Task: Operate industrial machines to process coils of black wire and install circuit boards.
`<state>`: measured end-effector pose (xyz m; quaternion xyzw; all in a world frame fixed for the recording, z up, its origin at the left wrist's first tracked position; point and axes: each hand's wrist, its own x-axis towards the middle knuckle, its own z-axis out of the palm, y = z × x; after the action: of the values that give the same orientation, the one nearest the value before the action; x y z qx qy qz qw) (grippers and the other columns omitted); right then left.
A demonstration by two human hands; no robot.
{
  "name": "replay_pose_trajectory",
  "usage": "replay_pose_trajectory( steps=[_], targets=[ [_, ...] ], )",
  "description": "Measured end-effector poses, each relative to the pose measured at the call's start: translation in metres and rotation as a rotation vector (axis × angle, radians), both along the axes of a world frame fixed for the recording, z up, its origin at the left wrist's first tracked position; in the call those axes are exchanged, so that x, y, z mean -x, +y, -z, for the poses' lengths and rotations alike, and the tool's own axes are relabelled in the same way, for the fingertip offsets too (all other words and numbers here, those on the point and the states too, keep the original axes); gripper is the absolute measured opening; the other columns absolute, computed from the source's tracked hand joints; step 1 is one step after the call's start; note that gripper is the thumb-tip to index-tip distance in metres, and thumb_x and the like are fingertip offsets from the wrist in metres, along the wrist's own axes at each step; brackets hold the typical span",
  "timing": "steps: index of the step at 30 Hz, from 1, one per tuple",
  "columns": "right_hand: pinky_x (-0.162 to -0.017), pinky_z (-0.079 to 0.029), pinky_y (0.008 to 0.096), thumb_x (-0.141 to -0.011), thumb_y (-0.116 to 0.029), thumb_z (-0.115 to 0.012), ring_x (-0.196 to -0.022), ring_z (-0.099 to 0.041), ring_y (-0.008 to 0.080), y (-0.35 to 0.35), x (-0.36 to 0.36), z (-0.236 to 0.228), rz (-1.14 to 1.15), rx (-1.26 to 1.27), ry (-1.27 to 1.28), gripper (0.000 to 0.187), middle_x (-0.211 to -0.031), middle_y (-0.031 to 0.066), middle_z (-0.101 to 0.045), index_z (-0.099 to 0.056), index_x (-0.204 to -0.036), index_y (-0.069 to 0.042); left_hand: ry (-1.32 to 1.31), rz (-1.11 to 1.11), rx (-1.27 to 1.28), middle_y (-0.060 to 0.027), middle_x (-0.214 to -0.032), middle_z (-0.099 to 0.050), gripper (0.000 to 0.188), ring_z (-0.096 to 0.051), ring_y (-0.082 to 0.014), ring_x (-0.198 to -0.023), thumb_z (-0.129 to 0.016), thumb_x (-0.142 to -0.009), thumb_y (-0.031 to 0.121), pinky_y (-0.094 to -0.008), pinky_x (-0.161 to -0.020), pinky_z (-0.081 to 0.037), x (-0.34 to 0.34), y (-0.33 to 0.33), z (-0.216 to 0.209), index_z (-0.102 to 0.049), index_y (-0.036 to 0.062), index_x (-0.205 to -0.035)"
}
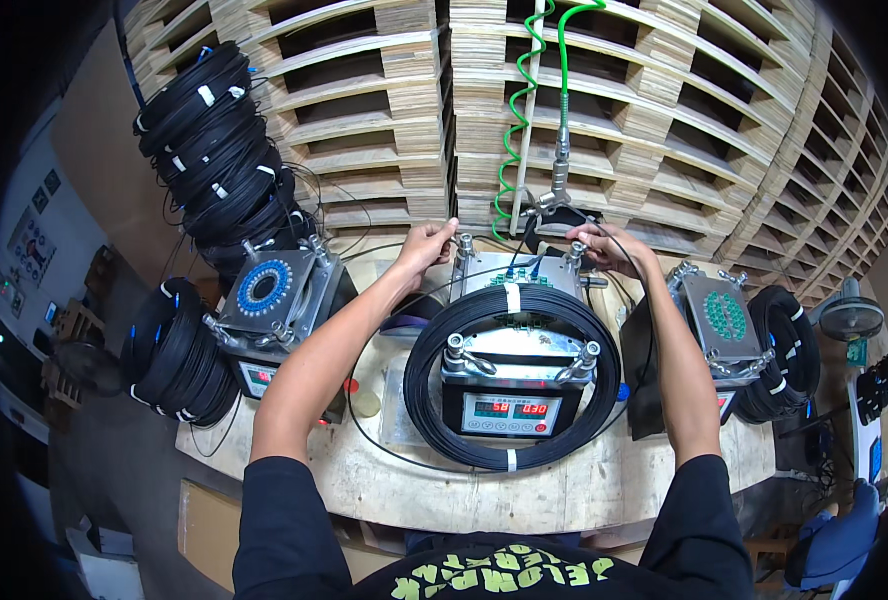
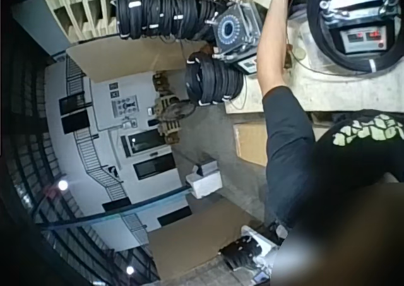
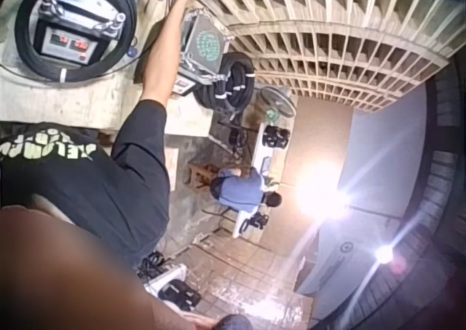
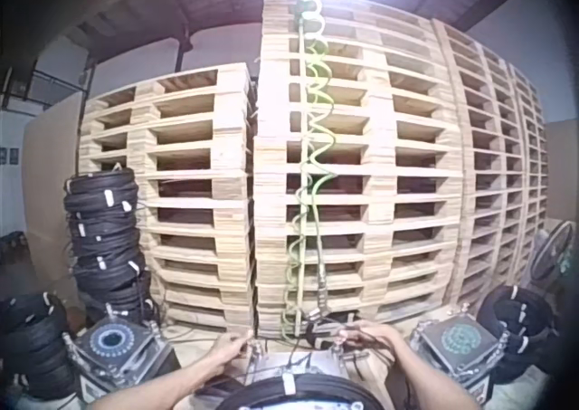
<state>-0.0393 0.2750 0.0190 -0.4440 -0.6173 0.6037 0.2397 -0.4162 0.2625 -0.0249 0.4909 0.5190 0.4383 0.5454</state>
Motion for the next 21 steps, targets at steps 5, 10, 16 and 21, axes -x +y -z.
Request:
replay_pose_trajectory(
  steps=[5,10,16,21],
  targets=[
    [-0.049,-0.026,0.0209,-0.100,-0.032,-0.058,-0.058,-0.036,0.0043,-0.002,-0.001,0.000,0.038,0.059,0.027,0.034,-0.070,-0.0075,-0.044,-0.057,-0.124,-0.009,-0.276,0.175,-0.117,-0.0076,-0.101,-0.068,0.026,-0.062,-0.0112,-0.085,-0.060,-0.098,0.016,-0.0253,-0.075,-0.053,0.010,-0.012,-0.017,-0.063,0.0042,-0.121],
    [-0.049,-0.027,0.0205,-0.100,-0.032,-0.057,-0.058,-0.036,0.0045,0.000,-0.002,0.001,0.013,0.055,0.041,0.034,-0.070,-0.0071,-0.044,-0.055,-0.126,-0.010,0.075,0.106,-0.050,-0.0044,-0.088,-0.068,0.036,-0.060,-0.0097,-0.072,-0.064,-0.096,0.036,-0.0255,-0.067,-0.050,0.018,-0.009,-0.043,-0.066,0.0056,-0.115],
    [-0.049,-0.027,0.0199,-0.101,-0.031,-0.057,-0.059,-0.035,0.0044,0.003,-0.002,0.001,0.014,0.064,0.039,0.033,-0.071,-0.0063,-0.044,-0.055,-0.125,-0.009,0.185,0.289,-0.159,-0.0023,-0.064,-0.061,0.034,-0.049,-0.0071,-0.053,-0.061,-0.098,0.034,-0.0228,-0.049,-0.038,0.020,0.010,-0.021,-0.062,0.0050,-0.080],
    [-0.049,-0.025,0.0203,-0.099,-0.030,-0.060,-0.058,-0.035,0.0048,0.002,-0.004,0.000,0.016,0.090,0.047,0.033,-0.072,-0.0053,-0.044,-0.055,-0.124,-0.008,0.097,0.275,-0.181,-0.0038,-0.065,-0.061,0.029,-0.053,-0.0090,-0.055,-0.062,-0.098,0.029,-0.0241,-0.050,-0.041,0.019,0.010,-0.016,-0.060,0.0018,-0.086]
  ],
)
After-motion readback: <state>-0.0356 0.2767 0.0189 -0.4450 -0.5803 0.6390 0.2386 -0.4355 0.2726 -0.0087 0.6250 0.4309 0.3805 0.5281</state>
